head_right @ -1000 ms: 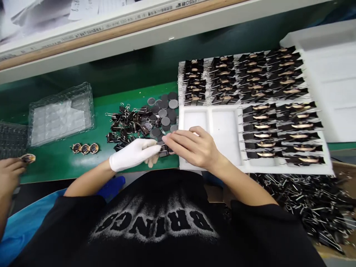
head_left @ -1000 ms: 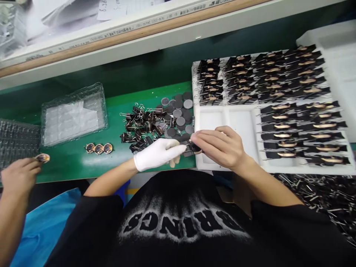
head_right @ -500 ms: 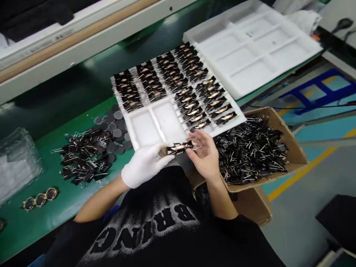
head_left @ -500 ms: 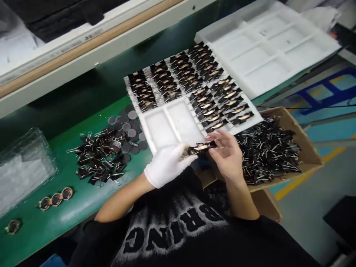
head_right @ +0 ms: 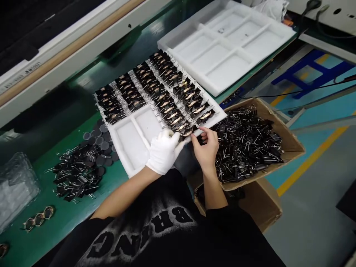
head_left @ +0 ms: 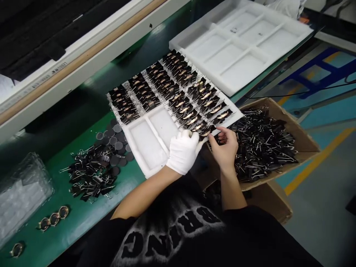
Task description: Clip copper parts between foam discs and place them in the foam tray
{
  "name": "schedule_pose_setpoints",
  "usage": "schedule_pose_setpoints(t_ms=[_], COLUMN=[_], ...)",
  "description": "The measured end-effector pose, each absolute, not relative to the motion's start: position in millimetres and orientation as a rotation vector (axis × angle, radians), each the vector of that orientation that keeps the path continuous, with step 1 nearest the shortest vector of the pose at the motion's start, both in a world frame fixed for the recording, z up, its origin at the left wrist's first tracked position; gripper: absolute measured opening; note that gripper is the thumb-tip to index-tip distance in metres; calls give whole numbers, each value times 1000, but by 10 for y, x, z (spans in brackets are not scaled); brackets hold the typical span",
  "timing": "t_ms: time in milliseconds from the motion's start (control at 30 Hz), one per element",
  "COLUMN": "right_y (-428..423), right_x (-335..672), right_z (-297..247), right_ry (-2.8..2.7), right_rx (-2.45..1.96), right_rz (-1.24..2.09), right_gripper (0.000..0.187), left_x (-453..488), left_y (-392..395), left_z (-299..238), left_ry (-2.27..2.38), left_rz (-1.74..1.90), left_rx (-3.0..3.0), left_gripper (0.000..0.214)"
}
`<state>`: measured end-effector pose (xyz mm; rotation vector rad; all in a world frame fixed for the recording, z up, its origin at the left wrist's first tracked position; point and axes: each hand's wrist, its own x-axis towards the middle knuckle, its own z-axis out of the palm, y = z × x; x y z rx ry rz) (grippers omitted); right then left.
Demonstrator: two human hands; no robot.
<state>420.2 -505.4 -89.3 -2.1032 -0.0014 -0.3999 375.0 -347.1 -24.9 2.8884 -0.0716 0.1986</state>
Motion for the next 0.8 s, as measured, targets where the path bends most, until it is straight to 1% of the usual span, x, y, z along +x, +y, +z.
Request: schedule_pose_setpoints(t_ms=[167, 367, 533, 800], right_y=[-5112, -5151, -5165, -5132], right_x=[4210, 4204, 4218, 4263], right_z=[-865, -871, -853, -766], right_ry=[-137, -193, -259, -296], right_rx=[-2113, -2185, -2202, -2269], right_rz=[-486, -552, -601, -537], right_gripper=[29, 21, 19, 20], left_x=[3720, 3718, 3724, 3815], left_y=[-3418, -3362, -3369, -3377], left_z=[-219, -269, -281, -305], left_ry=[-107, -140, -140, -77], left_rz=[270, 258, 242, 210], left_rx=[2927, 2875, 2849, 2885], left_gripper=[41, 39, 40, 43])
